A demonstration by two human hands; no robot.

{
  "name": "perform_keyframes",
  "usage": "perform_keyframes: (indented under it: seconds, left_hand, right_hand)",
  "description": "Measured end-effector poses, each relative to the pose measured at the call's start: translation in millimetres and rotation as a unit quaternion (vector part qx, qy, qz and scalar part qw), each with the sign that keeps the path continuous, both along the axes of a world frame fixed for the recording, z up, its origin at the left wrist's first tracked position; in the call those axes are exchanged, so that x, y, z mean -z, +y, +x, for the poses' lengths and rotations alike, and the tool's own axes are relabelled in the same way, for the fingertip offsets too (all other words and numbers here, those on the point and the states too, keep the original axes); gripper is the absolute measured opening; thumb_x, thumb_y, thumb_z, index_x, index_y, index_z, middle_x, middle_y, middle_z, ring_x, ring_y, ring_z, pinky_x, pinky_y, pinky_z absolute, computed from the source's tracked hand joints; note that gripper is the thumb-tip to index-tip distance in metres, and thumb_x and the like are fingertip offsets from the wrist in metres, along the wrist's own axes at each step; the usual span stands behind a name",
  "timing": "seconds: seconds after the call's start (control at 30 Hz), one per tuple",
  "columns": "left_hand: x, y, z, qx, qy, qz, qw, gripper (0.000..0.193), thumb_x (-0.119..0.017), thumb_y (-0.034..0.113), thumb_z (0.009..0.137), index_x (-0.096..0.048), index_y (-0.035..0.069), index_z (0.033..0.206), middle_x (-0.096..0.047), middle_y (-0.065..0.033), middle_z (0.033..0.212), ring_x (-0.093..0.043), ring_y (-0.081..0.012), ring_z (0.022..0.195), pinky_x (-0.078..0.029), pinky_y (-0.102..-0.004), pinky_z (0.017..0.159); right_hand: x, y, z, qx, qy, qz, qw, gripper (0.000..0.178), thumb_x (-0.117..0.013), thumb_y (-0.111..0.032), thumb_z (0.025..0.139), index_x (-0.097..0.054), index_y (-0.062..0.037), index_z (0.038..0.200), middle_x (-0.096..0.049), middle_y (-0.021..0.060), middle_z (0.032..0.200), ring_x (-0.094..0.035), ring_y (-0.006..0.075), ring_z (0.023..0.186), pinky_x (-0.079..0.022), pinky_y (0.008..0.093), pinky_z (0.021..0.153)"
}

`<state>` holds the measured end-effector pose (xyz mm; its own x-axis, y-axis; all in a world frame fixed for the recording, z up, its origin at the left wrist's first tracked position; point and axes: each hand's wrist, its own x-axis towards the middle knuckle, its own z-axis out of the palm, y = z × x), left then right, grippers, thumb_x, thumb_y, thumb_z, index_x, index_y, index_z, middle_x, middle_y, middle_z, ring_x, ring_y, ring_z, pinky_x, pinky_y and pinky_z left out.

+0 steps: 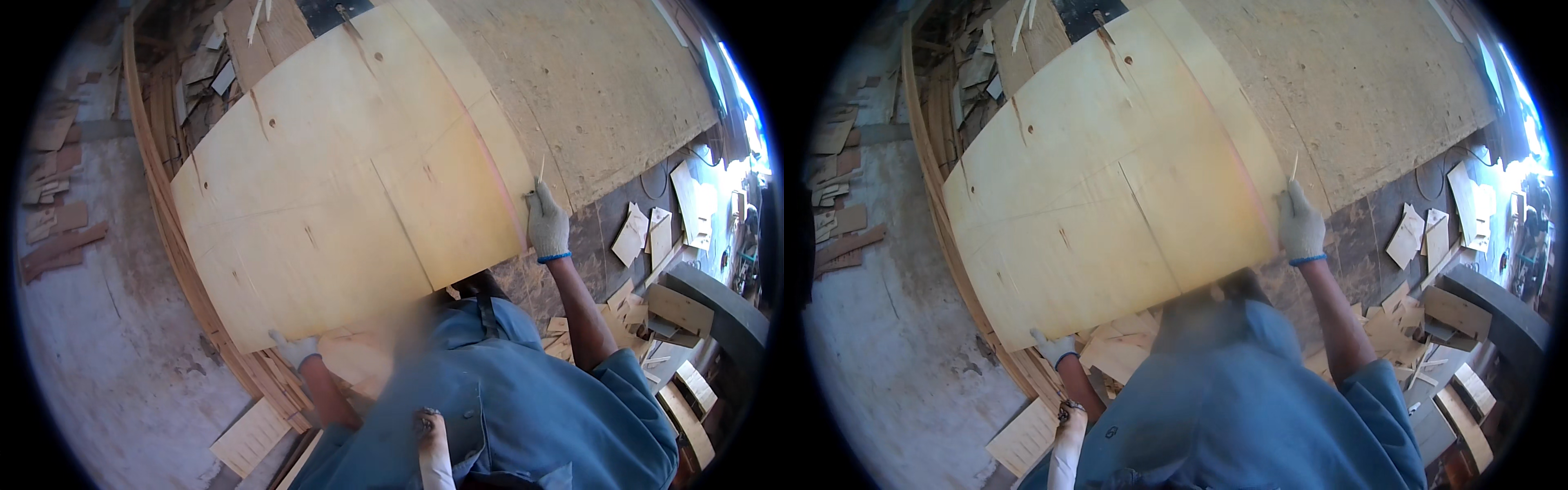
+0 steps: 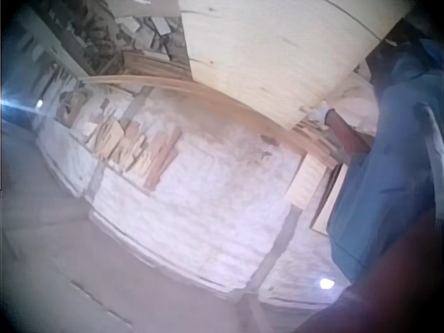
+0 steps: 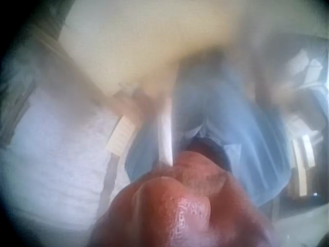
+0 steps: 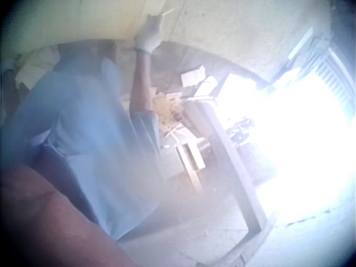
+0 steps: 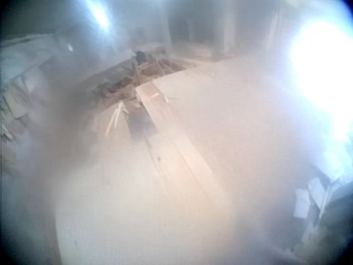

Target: The person uses a hand saw to cut a piece of plywood on a workbench. They then place a paper template on the plywood, trace its outline with a pencil, and proceed to cut along the marked line.

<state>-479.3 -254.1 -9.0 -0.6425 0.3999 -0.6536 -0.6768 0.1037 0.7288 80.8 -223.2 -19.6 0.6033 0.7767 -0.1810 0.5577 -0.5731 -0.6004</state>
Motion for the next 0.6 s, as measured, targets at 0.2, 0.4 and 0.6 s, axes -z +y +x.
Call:
perform_keyframes:
  seconds: [0.2, 0.4, 0.6]
  left_hand:
    - [26.4, 2.4, -25.5, 0.007, -0.032, 0.041, 0.999, 0.062, -0.057, 0.053, 0.096, -0.049, 0.013, 0.142, -0.049, -0.0091, 0.148, -0.044, -0.0336, 0.132, -0.041, -0.0568, 0.104]
    - [39.7, 9.7, -36.1, 0.065, 0.063, 0.01, 0.996, 0.061, -0.052, 0.051, 0.1, -0.048, 0.007, 0.142, -0.048, -0.0098, 0.148, -0.044, -0.0319, 0.133, -0.04, -0.0516, 0.106]
    - [38.3, 25.5, -37.8, 0.071, 0.051, 0.026, 0.996, 0.061, -0.049, 0.051, 0.101, -0.049, 0.005, 0.141, -0.049, -0.0103, 0.147, -0.045, -0.0306, 0.131, -0.042, -0.0491, 0.106]
  right_hand:
    - [3.0, 16.0, 1.3, -0.003, -0.024, 0.015, 1.0, 0.038, -0.058, -0.03, 0.095, -0.061, -0.0191, 0.132, -0.068, 0.0229, 0.094, -0.067, 0.0417, 0.088, -0.053, 0.0467, 0.074]
    - [-4.6, 35.4, -2.2, -0.009, -0.03, -0.012, 0.999, 0.038, -0.056, -0.028, 0.096, -0.06, -0.0199, 0.133, -0.067, 0.0241, 0.094, -0.066, 0.0428, 0.088, -0.052, 0.0487, 0.073]
    - [5.3, 53.0, 4.2, -0.017, -0.034, 0.002, 0.999, 0.036, -0.053, -0.029, 0.097, -0.059, -0.0211, 0.132, -0.067, 0.0243, 0.096, -0.065, 0.0443, 0.089, -0.051, 0.0512, 0.074]
